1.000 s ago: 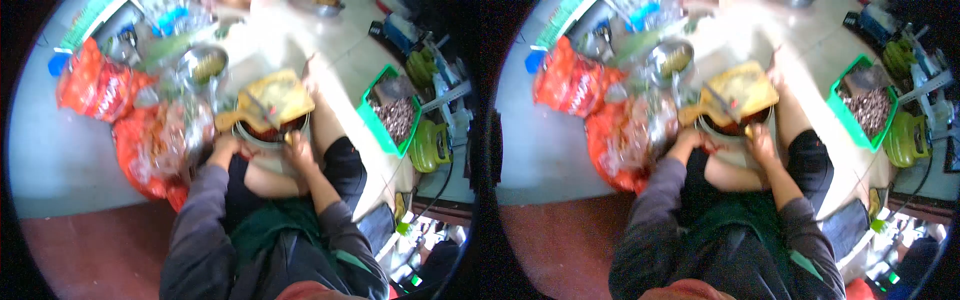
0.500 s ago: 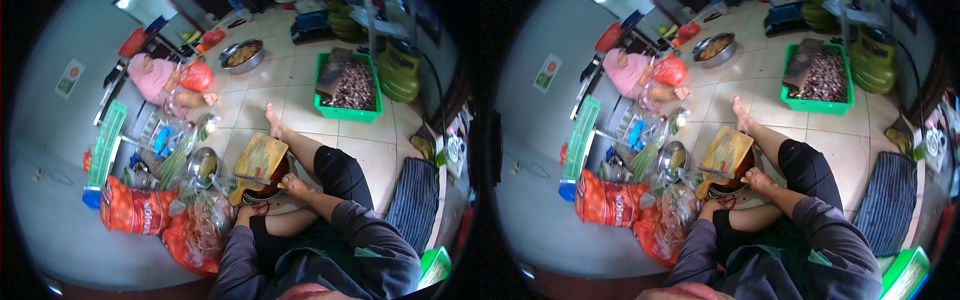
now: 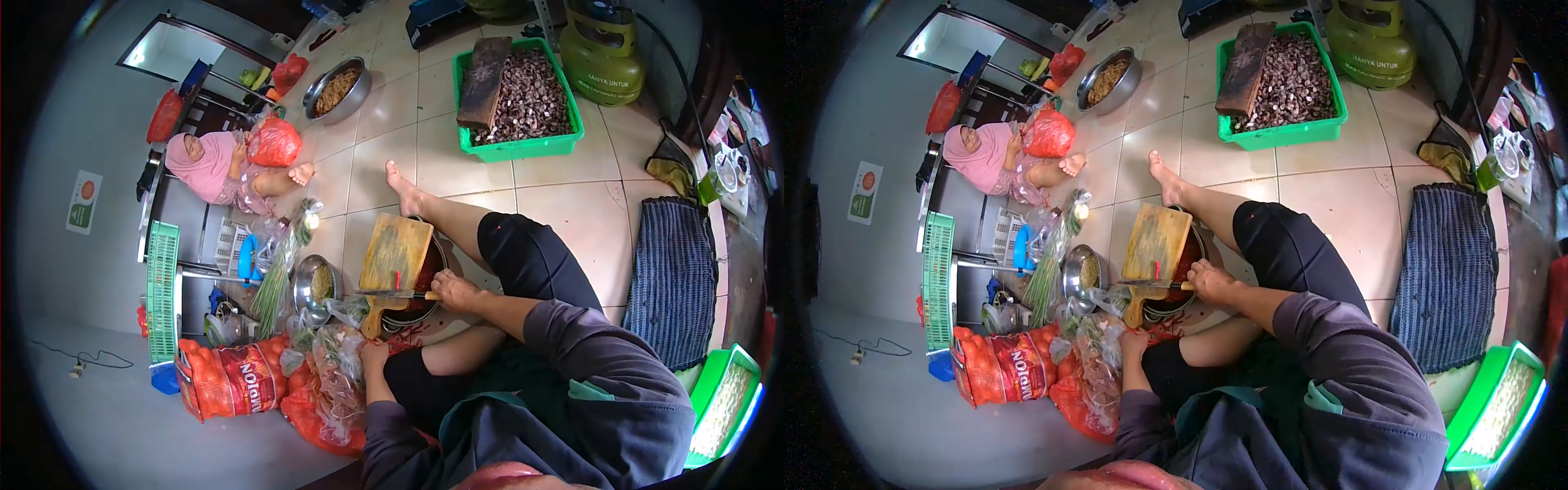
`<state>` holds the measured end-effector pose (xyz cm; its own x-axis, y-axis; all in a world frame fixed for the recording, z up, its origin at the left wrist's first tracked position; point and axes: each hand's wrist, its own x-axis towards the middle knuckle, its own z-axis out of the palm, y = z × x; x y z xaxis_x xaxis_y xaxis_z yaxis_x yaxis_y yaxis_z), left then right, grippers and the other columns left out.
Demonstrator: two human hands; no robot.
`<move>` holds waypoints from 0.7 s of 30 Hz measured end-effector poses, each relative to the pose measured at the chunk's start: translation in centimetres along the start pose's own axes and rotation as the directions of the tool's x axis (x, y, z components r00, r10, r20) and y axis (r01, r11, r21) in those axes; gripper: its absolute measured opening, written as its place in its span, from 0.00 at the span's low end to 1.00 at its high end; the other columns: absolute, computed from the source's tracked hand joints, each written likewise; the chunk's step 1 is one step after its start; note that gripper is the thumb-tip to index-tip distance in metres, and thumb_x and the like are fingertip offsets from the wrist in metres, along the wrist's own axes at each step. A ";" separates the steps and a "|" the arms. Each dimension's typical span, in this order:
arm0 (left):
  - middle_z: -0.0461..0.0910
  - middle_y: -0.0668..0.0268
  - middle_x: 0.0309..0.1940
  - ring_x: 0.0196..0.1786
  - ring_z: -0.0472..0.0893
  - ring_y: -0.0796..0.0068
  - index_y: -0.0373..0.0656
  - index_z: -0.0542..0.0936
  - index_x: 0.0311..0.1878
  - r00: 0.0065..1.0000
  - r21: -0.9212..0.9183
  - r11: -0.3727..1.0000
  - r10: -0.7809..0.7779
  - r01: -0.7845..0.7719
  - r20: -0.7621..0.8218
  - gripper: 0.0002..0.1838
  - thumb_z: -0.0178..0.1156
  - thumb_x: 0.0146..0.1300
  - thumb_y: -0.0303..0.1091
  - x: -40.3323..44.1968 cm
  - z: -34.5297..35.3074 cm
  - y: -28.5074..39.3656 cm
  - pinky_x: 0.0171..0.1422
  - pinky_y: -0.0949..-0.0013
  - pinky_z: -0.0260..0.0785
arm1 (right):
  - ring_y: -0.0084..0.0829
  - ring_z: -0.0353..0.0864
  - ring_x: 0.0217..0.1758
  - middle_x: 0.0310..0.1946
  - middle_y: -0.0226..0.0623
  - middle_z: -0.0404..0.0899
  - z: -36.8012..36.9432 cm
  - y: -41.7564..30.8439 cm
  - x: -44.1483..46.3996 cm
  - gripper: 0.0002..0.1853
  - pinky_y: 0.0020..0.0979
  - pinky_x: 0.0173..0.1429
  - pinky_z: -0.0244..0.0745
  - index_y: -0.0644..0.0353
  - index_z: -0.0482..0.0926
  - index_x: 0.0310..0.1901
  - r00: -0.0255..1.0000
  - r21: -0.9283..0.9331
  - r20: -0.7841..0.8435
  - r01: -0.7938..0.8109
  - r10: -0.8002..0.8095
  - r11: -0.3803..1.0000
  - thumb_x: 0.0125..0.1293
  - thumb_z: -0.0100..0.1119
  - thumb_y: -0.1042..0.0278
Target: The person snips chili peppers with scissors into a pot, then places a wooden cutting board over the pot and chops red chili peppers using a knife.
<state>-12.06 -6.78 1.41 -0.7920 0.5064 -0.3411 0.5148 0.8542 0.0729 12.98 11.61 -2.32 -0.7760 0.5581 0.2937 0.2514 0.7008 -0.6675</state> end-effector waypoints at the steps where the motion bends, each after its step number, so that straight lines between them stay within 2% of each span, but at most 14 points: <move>1: 0.80 0.43 0.40 0.49 0.80 0.51 0.32 0.81 0.41 1.000 -0.168 0.985 0.021 -0.024 -0.016 0.22 0.57 0.55 0.44 -1.2 -0.9 -0.2 0.52 0.57 0.71 | 0.48 0.70 0.51 0.43 0.49 0.71 -0.3 -0.2 0.0 0.10 0.42 0.57 0.68 0.65 0.72 0.38 1.000 -0.004 0.001 0.000 0.000 1.000 0.57 0.52 0.69; 2: 0.81 0.42 0.37 0.48 0.81 0.49 0.32 0.81 0.39 0.999 -0.335 0.941 0.038 -0.049 -0.039 0.21 0.57 0.55 0.44 -2.0 -1.5 -0.6 0.51 0.56 0.71 | 0.47 0.70 0.51 0.44 0.49 0.71 -0.5 -0.4 0.1 0.10 0.41 0.57 0.68 0.65 0.73 0.39 1.000 -0.010 0.004 0.005 -0.005 1.000 0.58 0.50 0.68; 5: 0.82 0.47 0.32 0.42 0.83 0.54 0.31 0.81 0.35 0.955 -0.294 0.942 0.076 -0.163 -0.287 0.20 0.58 0.56 0.44 1.0 0.7 -6.1 0.46 0.57 0.72 | 0.47 0.69 0.52 0.45 0.47 0.71 -0.7 -0.6 0.1 0.10 0.41 0.58 0.68 0.65 0.73 0.39 0.999 -0.005 0.011 -0.034 0.034 0.999 0.58 0.51 0.69; 8: 0.83 0.50 0.30 0.39 0.83 0.54 0.33 0.82 0.33 0.993 -0.448 0.892 -0.101 0.064 -0.060 0.20 0.58 0.56 0.45 -1.6 -2.7 -5.5 0.43 0.57 0.71 | 0.47 0.68 0.54 0.47 0.47 0.69 -1.1 -0.8 0.0 0.11 0.41 0.58 0.68 0.65 0.73 0.40 0.999 -0.007 0.013 -0.051 0.051 0.999 0.58 0.51 0.69; 9: 0.82 0.48 0.29 0.38 0.83 0.50 0.34 0.82 0.31 0.970 -0.436 0.900 -0.080 -0.029 -0.230 0.20 0.58 0.56 0.46 -2.2 -2.7 -5.4 0.42 0.55 0.71 | 0.48 0.68 0.54 0.48 0.47 0.69 -1.8 -1.2 0.0 0.12 0.41 0.58 0.70 0.65 0.72 0.42 0.994 -0.018 0.061 -0.085 0.086 0.996 0.59 0.51 0.69; 12: 0.80 0.44 0.30 0.40 0.82 0.47 0.33 0.81 0.31 0.980 -0.222 0.973 0.012 -0.056 -0.196 0.21 0.57 0.56 0.47 -4.4 -4.9 -3.1 0.43 0.54 0.71 | 0.49 0.68 0.54 0.47 0.47 0.68 -1.4 -1.0 0.0 0.13 0.42 0.57 0.71 0.64 0.71 0.43 0.997 -0.015 -0.008 -0.073 0.072 0.997 0.57 0.54 0.69; 13: 0.80 0.44 0.30 0.40 0.81 0.46 0.34 0.81 0.31 0.966 -0.176 0.978 0.068 -0.115 -0.249 0.20 0.57 0.57 0.46 -3.9 -4.3 -3.3 0.43 0.53 0.70 | 0.50 0.67 0.55 0.47 0.47 0.68 -1.2 -0.8 0.1 0.15 0.41 0.57 0.70 0.64 0.70 0.44 0.998 -0.025 -0.018 -0.054 0.054 0.998 0.55 0.57 0.69; 16: 0.80 0.43 0.32 0.41 0.81 0.45 0.35 0.81 0.32 0.978 -0.163 0.982 0.063 -0.096 -0.197 0.18 0.56 0.57 0.44 -5.6 -4.9 -0.4 0.46 0.52 0.71 | 0.50 0.67 0.56 0.49 0.47 0.68 -1.0 -0.6 0.0 0.17 0.42 0.57 0.70 0.64 0.70 0.44 0.998 -0.030 -0.003 -0.055 0.055 0.998 0.53 0.60 0.70; 19: 0.80 0.43 0.32 0.41 0.81 0.45 0.35 0.81 0.33 0.966 -0.116 0.982 0.119 -0.148 -0.228 0.16 0.56 0.56 0.41 -4.9 -3.2 0.3 0.49 0.51 0.71 | 0.50 0.67 0.55 0.49 0.46 0.68 -1.1 -0.8 0.0 0.19 0.42 0.56 0.70 0.64 0.70 0.45 0.999 -0.019 0.000 -0.050 0.050 0.999 0.52 0.62 0.71; 21: 0.80 0.44 0.33 0.42 0.80 0.45 0.36 0.81 0.34 0.975 -0.112 0.982 0.130 -0.152 -0.179 0.16 0.56 0.56 0.41 -4.1 -2.3 0.3 0.50 0.51 0.71 | 0.50 0.67 0.54 0.49 0.46 0.68 -1.3 -0.7 0.4 0.19 0.42 0.56 0.70 0.64 0.70 0.45 0.999 -0.019 0.000 -0.042 0.042 0.999 0.52 0.62 0.72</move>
<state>-9.42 -8.29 4.96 -0.7643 0.6260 -0.1550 0.5888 0.7754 0.2283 13.24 11.87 -0.86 -0.7650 0.5871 0.2648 0.2951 0.6850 -0.6661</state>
